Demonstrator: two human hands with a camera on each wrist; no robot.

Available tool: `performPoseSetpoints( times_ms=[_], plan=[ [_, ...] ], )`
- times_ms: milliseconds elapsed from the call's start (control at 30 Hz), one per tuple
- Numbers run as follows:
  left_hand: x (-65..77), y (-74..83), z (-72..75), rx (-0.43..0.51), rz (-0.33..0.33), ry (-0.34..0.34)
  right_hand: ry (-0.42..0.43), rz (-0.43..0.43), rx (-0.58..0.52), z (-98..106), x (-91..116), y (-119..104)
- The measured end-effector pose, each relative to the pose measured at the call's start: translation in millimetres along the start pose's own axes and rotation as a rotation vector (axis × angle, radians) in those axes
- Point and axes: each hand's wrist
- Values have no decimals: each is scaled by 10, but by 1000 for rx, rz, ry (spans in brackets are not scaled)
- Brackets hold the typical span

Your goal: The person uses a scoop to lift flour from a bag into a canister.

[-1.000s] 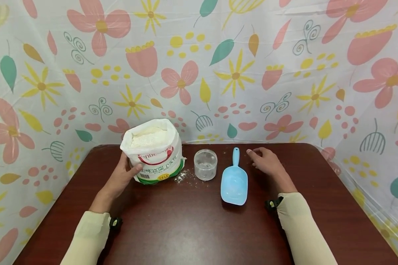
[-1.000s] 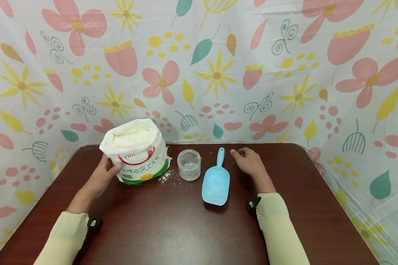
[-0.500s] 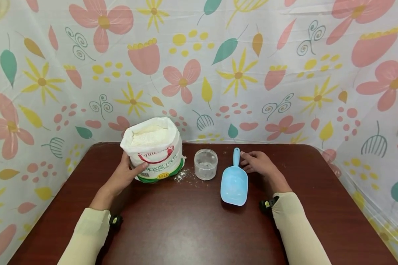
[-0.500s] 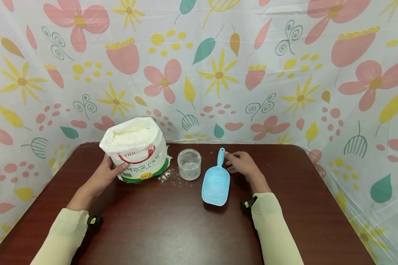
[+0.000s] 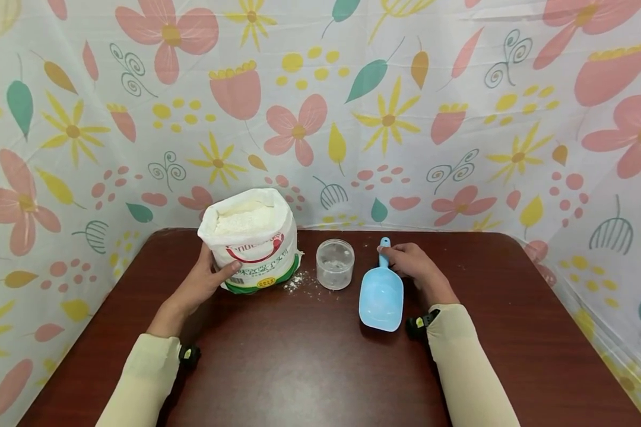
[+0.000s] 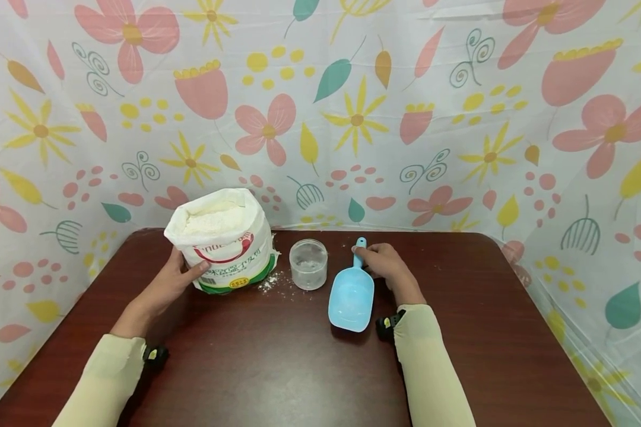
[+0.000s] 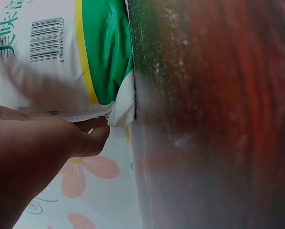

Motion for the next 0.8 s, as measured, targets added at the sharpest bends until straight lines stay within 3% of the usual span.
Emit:
performPoseSetpoints(
  times_ms=[300,533,800],
  plan=[
    [-3,-8,22,-29,20,1,-36,-1,-88,39,-3,25],
    [20,0,31,-49,74,-12,-31,-6,-181,64,1,31],
    [9,-30,51,-66,80,-29,-16,-17,-252,82,-15,57]
  ],
)
Point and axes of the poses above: each hand's wrist, its own x-axis away from the middle knuckle, its own z-axis out of the back of the hand, y = z × x, and after that the axes turned 15 degrees about z, right-handed
